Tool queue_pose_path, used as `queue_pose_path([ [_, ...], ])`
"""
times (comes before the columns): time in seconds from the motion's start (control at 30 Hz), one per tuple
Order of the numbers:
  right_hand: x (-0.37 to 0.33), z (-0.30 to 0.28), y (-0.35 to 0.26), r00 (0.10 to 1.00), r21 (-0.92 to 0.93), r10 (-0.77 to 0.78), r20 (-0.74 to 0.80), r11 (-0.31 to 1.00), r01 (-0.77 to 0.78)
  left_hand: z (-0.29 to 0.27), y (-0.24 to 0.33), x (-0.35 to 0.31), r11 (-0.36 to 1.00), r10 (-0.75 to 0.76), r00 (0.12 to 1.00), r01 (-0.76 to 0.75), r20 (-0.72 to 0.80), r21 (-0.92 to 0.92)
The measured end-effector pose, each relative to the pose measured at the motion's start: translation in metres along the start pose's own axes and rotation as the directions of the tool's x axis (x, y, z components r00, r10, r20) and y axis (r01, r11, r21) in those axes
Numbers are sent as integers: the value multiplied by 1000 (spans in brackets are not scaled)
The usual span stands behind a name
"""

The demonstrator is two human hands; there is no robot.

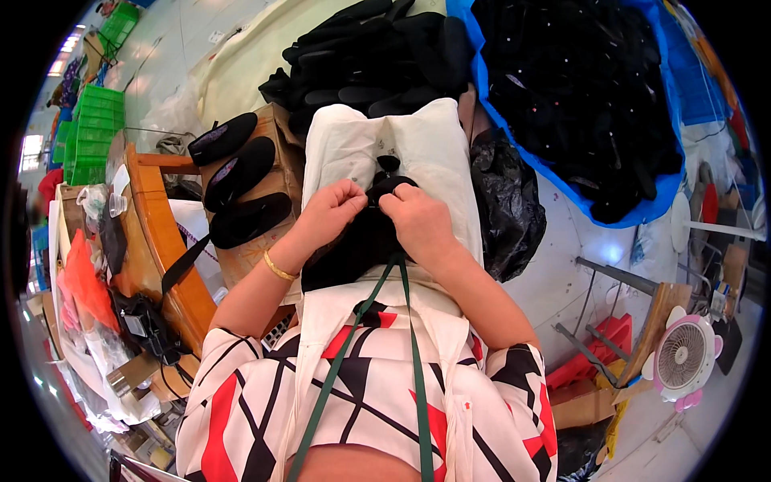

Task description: The person is sewing black slippers using a needle and thread. They are sitting on the floor in a workshop environment, holding the slippers on their lap and stitching the edges. The person handles multiple slippers, picking them up from a pile and placing them back after sewing.

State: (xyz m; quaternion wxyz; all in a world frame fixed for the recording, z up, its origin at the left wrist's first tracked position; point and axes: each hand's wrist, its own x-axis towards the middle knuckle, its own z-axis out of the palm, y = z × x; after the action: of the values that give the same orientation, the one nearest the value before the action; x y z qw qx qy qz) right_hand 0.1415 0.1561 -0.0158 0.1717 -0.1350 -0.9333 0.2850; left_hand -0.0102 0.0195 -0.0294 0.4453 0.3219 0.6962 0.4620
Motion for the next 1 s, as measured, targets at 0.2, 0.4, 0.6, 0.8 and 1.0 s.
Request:
queue_pose_path([
  [0.2, -2, 14, 5, 984, 494, 172, -43, 860, -128, 5, 11, 4, 965, -211, 975, 220, 75, -145],
  [0.4, -19, -12, 39, 724, 955, 634, 271, -83, -285, -1, 16, -7, 941, -214, 965, 246, 151, -235],
  [0.6, -53, -16, 78, 528, 966, 809, 259, -209, -154, 10, 18, -20, 950, 187, 982, -177, -16, 257],
  [0.8, -67, -2, 87, 539, 975, 815, 211, -138, -174, 24, 42, -21, 214, 663, 706, -496, 248, 841],
  [1.0, -50, -36, 52, 693, 964, 712, 112, 90, -248, 19, 31, 3, 255, 654, 726, -476, 212, 842],
])
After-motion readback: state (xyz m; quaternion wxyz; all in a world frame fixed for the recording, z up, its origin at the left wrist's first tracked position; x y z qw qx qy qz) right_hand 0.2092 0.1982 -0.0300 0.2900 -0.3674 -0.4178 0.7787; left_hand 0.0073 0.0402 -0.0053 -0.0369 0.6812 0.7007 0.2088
